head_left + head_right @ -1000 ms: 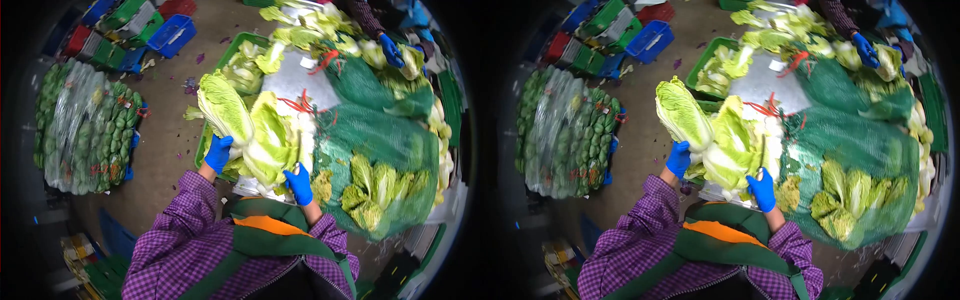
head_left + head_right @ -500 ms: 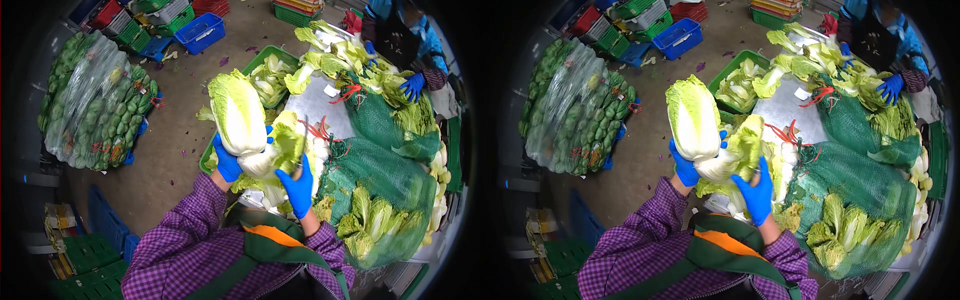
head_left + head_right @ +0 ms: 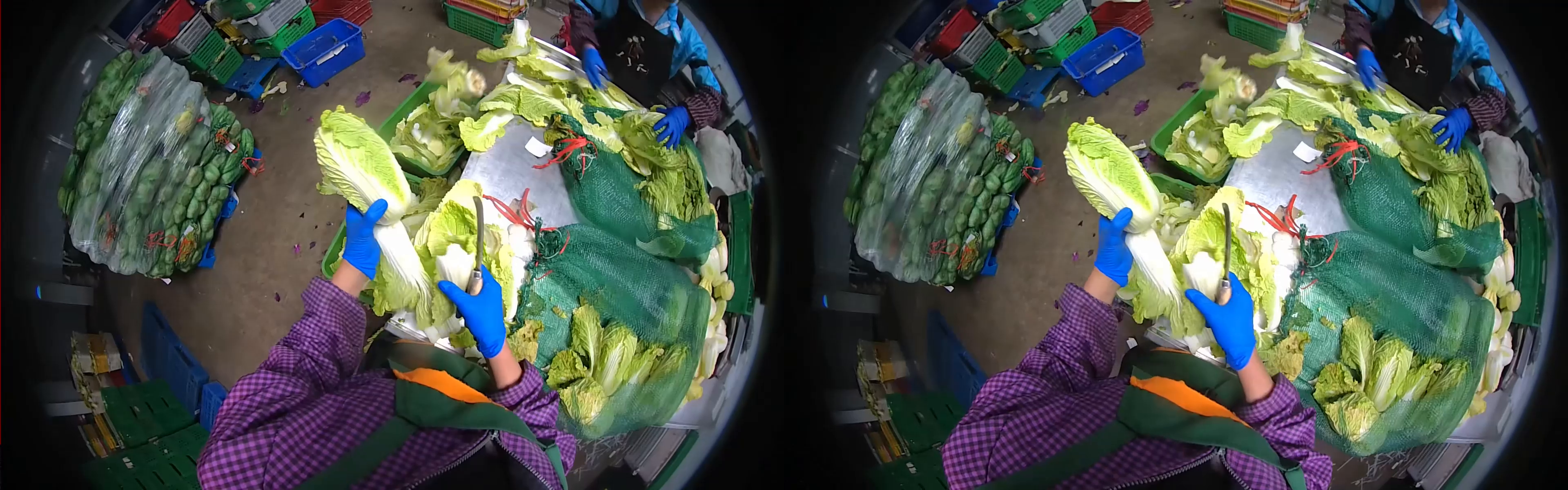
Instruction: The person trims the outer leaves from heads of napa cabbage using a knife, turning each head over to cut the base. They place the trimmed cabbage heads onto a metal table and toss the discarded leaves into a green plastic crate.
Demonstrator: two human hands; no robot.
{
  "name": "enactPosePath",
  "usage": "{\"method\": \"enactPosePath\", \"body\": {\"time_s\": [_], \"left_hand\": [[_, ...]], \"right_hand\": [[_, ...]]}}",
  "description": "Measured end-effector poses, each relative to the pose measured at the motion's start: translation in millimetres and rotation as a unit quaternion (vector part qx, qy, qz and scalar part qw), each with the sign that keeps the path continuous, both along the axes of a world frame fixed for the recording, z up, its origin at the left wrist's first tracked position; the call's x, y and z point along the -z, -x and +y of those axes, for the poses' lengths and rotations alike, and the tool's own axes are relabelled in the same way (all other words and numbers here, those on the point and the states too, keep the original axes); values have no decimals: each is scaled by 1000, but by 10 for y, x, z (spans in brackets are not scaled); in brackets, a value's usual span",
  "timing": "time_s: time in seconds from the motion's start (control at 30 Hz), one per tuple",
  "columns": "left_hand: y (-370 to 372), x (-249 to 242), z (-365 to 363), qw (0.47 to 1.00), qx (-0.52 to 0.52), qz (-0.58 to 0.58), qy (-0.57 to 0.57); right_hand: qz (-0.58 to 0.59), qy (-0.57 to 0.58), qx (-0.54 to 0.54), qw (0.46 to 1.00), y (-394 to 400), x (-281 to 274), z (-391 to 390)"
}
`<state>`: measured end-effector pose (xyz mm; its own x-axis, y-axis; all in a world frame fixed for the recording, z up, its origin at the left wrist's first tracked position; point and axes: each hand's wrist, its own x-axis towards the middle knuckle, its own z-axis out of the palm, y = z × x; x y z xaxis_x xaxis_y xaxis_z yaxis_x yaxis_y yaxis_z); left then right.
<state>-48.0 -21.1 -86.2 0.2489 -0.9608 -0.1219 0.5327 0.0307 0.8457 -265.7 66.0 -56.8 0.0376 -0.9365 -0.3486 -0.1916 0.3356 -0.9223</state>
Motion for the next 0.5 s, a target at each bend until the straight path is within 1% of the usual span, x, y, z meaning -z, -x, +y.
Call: {"method": "enactPosePath", "body": {"time_s": [0.07, 0.1, 0.13, 0.17, 0.2, 0.23, 0.27, 0.3, 0.33, 0.37, 0.4, 0.43, 0.47, 0.5], "left_hand": [[-87, -47, -49, 1000, 13, 16, 1], [-91, -125, -66, 999, 11, 20, 36], [-99, -178, -78, 997, 8, 24, 70], [-204, -194, -74, 993, 62, -29, 93], [-301, -305, -59, 993, 61, -27, 93], [-404, -423, -58, 928, 156, -289, 173], [-419, -527, -90, 781, 240, -524, 239], [-371, -577, -266, 668, 284, -603, 333], [-110, -1142, -112, 841, 347, -311, 274], [-25, -1347, -138, 730, 362, -465, 346], [48, -1476, -167, 589, 360, -599, 405], [155, -1580, -52, 489, 314, -708, 401], [170, -1493, 37, 492, 320, -702, 404], [129, -1337, 102, 531, 222, -719, 390]], "right_hand": [[99, 107, 29, 989, 85, 341, 14], [141, 155, 18, 978, 68, 395, -16], [141, 158, 14, 977, 120, 413, -21], [62, 63, 64, 994, 150, 154, -77], [-16, -34, 114, 993, 171, -22, -125], [-102, -37, 146, 983, 165, -74, -176], [-129, -125, 134, 975, 205, -317, -233], [-264, -104, 120, 951, 235, -146, -279], [-394, -78, 105, 910, 281, 25, -313], [-524, -172, 128, 824, 207, -357, -290], [-596, -187, 27, 780, 252, 62, -349], [-629, -184, 20, 755, 255, 145, -298], [-645, -171, 34, 744, 224, 157, -209], [-655, -157, 53, 738, 206, 183, -136]]}}
